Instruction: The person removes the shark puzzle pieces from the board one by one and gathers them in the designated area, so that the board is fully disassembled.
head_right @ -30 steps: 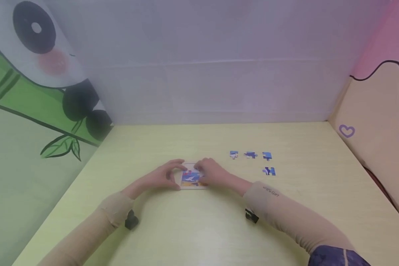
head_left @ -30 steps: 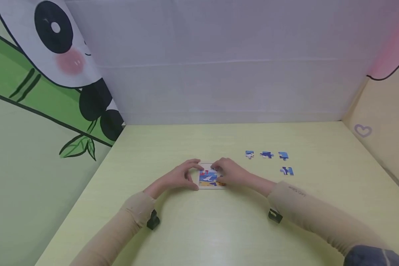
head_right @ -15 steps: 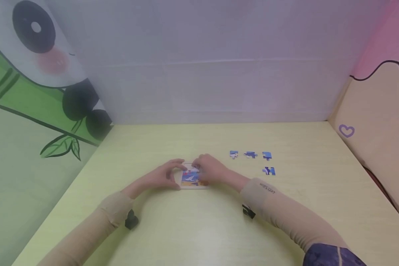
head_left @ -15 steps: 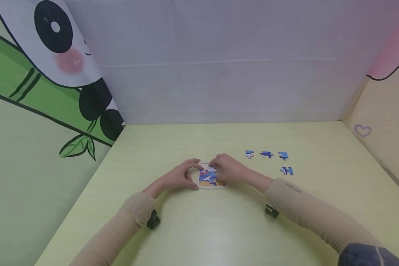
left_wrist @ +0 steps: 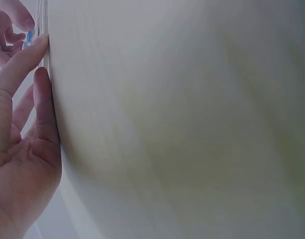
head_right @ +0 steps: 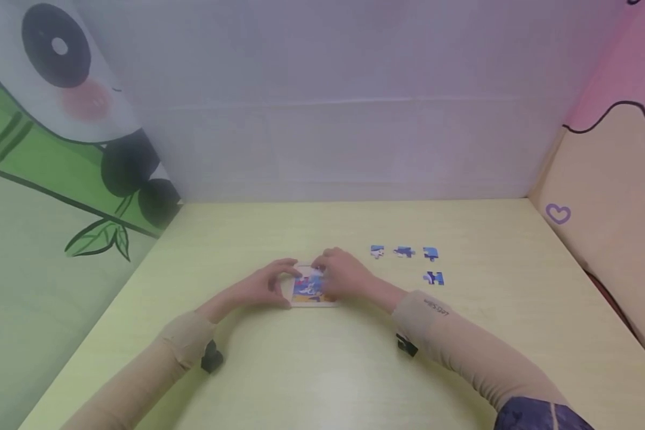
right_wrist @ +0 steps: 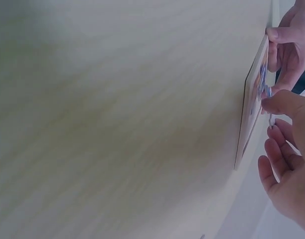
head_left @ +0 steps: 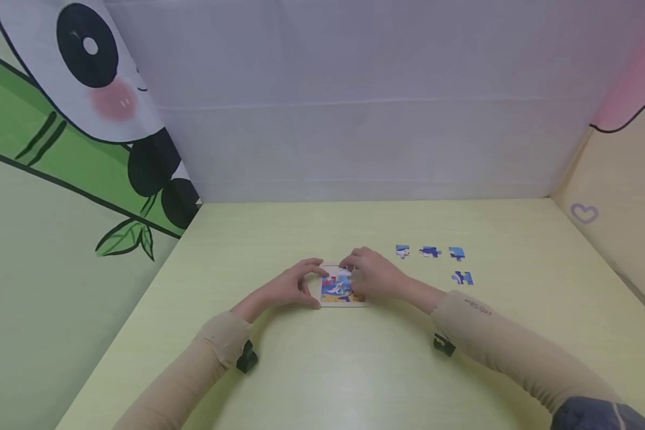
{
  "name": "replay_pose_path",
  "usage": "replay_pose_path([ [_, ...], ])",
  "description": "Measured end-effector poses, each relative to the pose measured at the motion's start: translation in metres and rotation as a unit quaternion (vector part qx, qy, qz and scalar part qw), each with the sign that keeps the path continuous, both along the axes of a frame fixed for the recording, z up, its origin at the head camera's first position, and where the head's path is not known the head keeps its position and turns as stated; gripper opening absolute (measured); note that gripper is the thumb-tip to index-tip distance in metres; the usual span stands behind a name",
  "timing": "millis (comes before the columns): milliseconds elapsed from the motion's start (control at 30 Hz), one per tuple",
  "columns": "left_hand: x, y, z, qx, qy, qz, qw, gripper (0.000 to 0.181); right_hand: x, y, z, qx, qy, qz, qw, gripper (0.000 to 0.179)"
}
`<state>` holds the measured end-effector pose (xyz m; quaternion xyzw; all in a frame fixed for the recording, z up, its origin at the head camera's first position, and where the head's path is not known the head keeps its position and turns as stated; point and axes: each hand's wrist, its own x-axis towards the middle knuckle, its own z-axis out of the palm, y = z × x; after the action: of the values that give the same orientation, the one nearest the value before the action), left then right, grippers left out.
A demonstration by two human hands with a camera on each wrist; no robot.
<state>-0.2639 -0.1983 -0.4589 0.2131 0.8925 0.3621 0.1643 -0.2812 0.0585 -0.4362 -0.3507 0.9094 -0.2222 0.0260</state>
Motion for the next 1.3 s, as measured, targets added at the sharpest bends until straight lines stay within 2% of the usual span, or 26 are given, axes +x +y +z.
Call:
replay_pose_path([
  [100,0.000,0.000,0.000,0.002,-0.001,0.001,1.0000,0.066,0.000,0.006,0.002,-0.012,-0.011,-0.007,0.9998,0.043],
  [333,0.000,0.000,0.000,0.006,-0.007,0.003,1.0000,0.065,-0.004,0.030,0.001,-0.030,0.000,-0.011,0.9995,0.044],
  [667,0.002,0.000,0.002,-0.002,0.000,0.002,1.0000,0.067,-0.015,0.083,-0.007,-0.043,0.009,-0.021,0.9988,0.044],
  [967,0.000,-0.001,0.000,-0.005,0.000,0.007,1.0000,0.066,-0.019,0.127,-0.009,-0.052,0.039,-0.015,0.9978,0.040],
  [1300,0.002,0.001,0.002,-0.006,0.004,-0.001,1.0000,0.066,-0.017,0.164,-0.009,-0.050,0.023,-0.045,0.9974,0.042],
])
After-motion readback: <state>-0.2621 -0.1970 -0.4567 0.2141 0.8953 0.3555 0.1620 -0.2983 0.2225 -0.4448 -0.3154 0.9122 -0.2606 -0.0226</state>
